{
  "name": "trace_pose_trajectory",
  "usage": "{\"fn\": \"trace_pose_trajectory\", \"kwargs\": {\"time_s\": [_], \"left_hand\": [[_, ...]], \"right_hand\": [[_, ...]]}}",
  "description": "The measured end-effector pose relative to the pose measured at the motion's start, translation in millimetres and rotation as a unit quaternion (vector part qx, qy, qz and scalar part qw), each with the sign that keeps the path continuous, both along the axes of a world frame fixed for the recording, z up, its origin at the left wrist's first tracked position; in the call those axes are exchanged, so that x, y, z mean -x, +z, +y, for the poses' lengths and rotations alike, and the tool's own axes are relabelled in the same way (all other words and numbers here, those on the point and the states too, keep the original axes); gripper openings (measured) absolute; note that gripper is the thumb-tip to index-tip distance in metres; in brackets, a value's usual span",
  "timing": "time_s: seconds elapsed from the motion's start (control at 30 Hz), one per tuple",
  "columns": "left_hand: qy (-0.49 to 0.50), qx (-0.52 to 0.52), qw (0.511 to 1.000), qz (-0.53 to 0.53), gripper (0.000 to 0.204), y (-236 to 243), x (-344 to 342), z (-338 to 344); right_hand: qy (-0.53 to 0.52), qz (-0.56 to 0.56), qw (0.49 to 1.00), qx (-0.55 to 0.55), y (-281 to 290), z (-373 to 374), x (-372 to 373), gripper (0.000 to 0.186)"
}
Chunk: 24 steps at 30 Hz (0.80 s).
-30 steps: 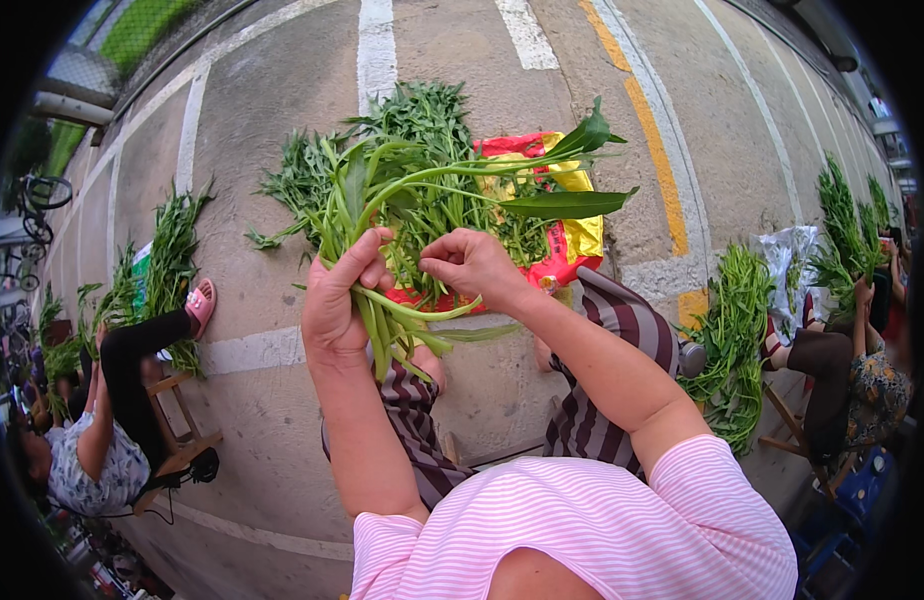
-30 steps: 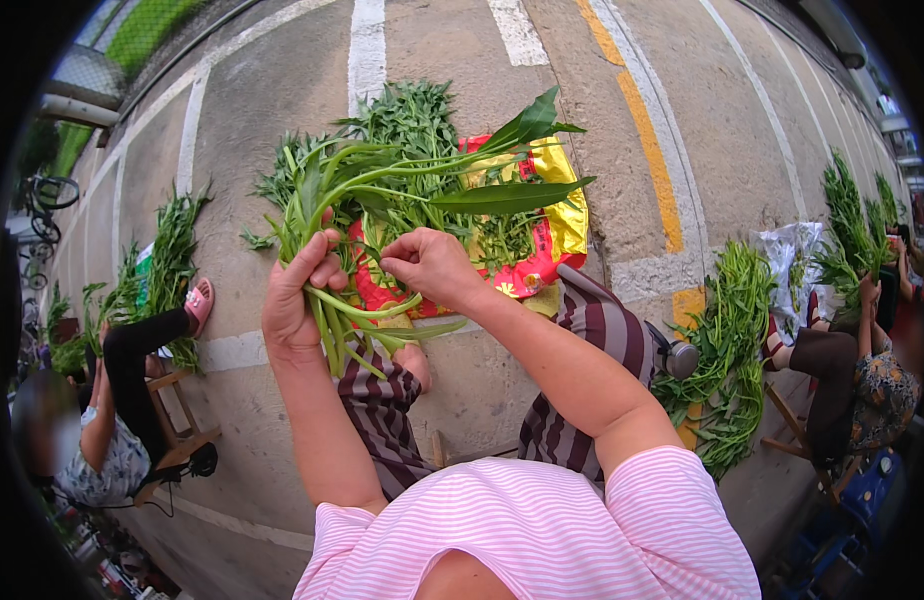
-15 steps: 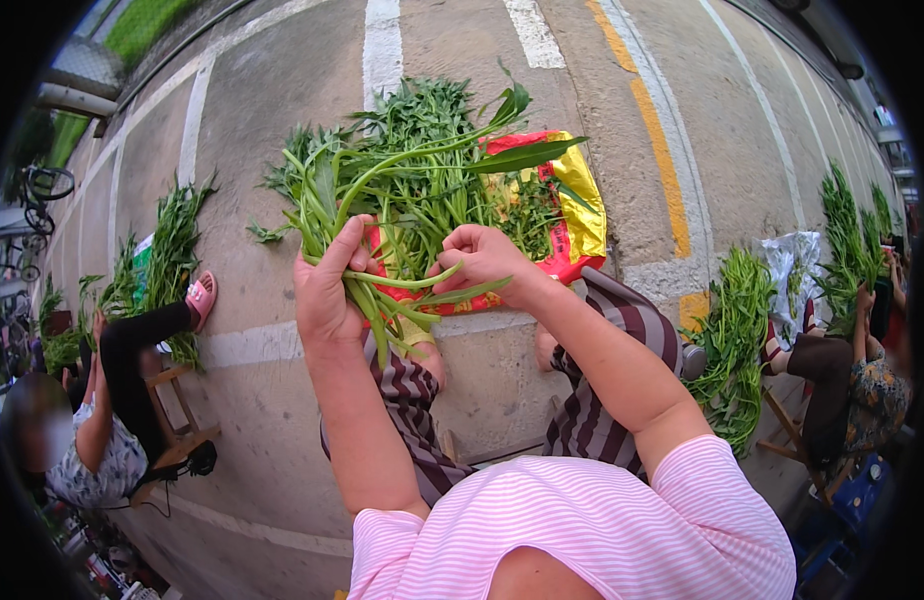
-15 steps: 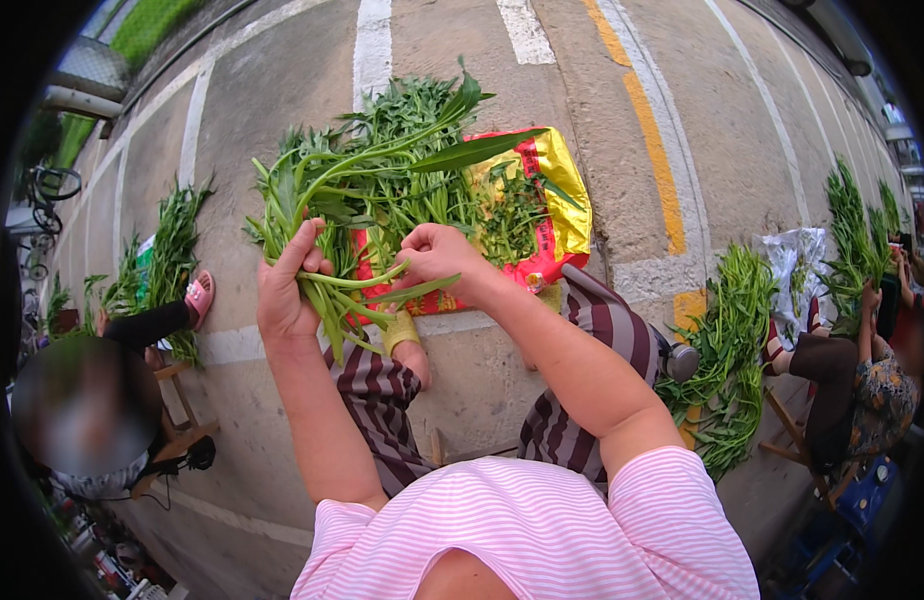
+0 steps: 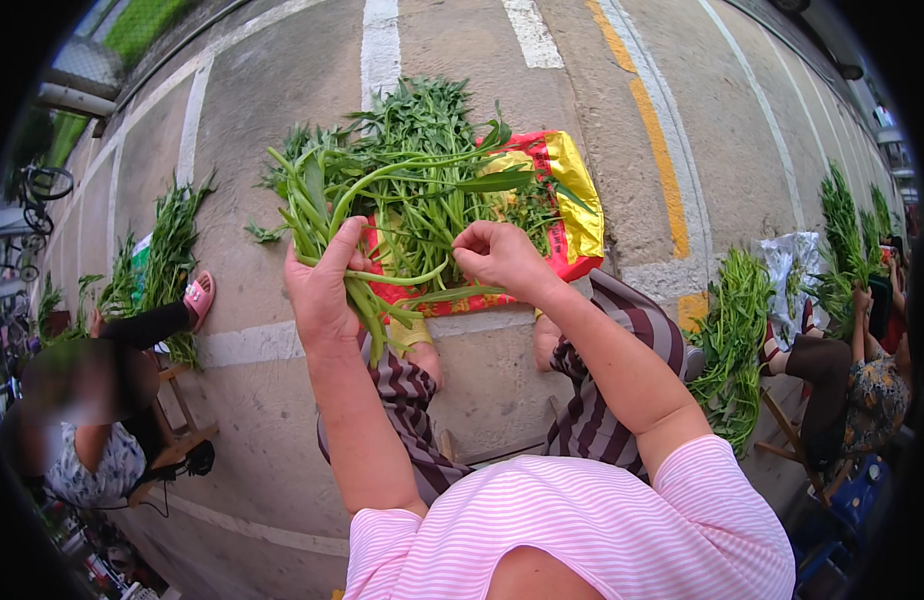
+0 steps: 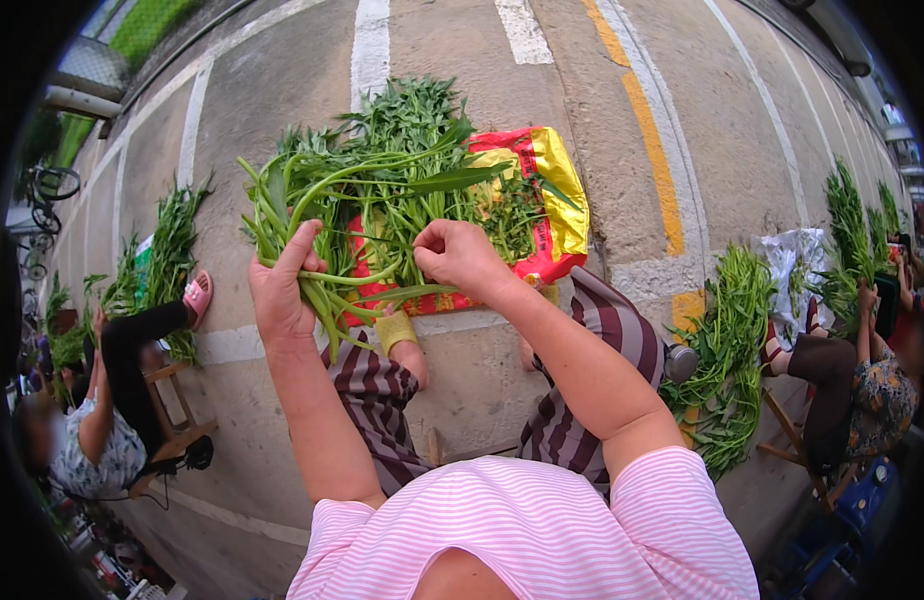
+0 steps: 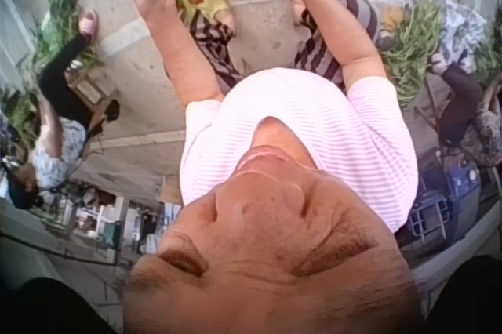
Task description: The person sorts through bundles of leafy green vegetables by hand, removing damaged leaves and stems. They place the cleaned greens on a mat on the ground.
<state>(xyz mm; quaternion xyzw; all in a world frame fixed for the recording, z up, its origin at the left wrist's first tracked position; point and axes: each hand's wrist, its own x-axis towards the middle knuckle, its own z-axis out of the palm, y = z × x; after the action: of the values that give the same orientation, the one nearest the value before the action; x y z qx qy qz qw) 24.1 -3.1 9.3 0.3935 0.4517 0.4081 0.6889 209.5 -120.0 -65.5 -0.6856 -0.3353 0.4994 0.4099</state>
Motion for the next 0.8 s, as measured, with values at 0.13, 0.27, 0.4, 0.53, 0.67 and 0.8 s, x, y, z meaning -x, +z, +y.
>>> {"fn": "trace_pose_trajectory", "kwargs": {"time_s": [0.13,0.27,0.4,0.53,0.67,0.8], "left_hand": [[0.024,-0.003,1.0,0.014,0.03,1.3,-3.0,-0.7],[0.034,-0.017,0.999,0.034,0.029,-4.1,-2.9,1.1],[0.048,-0.014,0.998,0.043,0.028,-5.7,-8.8,-0.9],[0.054,-0.011,0.998,0.042,0.025,-4.3,-11.5,-1.5],[0.014,-0.016,0.998,0.062,0.021,-5.6,-14.1,-0.3],[-0.025,0.001,0.991,0.13,0.019,-0.1,-20.6,-7.2]], "right_hand": [[-0.025,0.022,0.999,0.0,8.2,-1.9,-8.6,0.02],[-0.064,0.141,0.988,0.003,11.0,-4.5,-19.2,0.019],[-0.101,0.263,0.96,0.012,14.4,-7.5,-28.5,0.009],[-0.152,0.306,0.939,0.029,24.4,-10.0,-38.9,0.007],[-0.17,0.055,0.982,-0.056,-0.3,-16.5,-57.4,0.016],[-0.06,-0.407,0.91,-0.059,-6.0,-32.8,-84.8,0.018]]}}
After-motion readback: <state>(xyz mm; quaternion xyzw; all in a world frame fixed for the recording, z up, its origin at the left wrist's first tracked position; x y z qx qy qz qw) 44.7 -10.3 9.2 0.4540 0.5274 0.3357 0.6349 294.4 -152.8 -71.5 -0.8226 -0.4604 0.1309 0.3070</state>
